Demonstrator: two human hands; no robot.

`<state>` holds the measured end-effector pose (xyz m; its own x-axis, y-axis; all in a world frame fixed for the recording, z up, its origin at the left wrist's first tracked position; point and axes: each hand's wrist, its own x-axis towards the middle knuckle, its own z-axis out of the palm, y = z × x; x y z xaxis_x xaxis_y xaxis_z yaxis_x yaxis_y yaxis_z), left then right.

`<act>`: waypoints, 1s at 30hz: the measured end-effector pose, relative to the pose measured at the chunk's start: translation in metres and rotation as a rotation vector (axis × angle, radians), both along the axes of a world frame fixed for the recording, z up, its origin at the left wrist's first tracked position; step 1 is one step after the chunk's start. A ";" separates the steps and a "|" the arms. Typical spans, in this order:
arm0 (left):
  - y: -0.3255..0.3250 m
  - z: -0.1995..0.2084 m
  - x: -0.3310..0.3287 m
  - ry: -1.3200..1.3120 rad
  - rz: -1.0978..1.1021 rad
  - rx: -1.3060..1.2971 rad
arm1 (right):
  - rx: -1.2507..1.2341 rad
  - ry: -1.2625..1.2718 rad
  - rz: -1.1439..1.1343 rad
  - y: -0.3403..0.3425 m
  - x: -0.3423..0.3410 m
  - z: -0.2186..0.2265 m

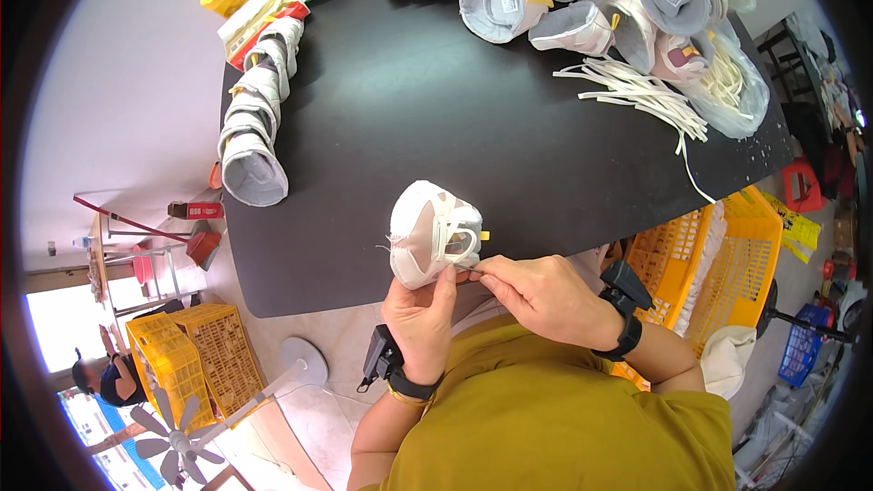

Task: Assembling and threading components of athletic shoes using manual tools.

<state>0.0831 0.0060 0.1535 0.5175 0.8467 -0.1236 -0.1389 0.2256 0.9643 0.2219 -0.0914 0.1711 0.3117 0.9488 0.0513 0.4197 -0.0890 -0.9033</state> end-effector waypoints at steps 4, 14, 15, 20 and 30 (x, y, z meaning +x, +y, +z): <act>0.000 0.003 0.001 0.002 0.016 0.002 | -0.018 0.031 0.007 0.002 0.000 0.000; -0.001 -0.012 -0.009 0.128 -0.004 0.212 | -0.199 0.663 0.095 0.004 0.000 -0.004; 0.003 -0.015 -0.010 0.171 -0.022 0.388 | -0.274 0.840 0.117 0.005 0.000 -0.003; 0.019 -0.019 -0.007 0.298 -0.038 0.915 | -0.490 1.581 0.083 0.013 0.002 0.000; 0.016 -0.032 -0.002 0.358 0.064 0.996 | -0.427 0.630 0.053 0.034 0.002 0.004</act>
<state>0.0807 0.0220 0.1213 0.5388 0.6745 0.5047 0.2063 -0.6865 0.6972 0.2234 -0.0571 0.1753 0.1137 0.8610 -0.4958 -0.1500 -0.4784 -0.8652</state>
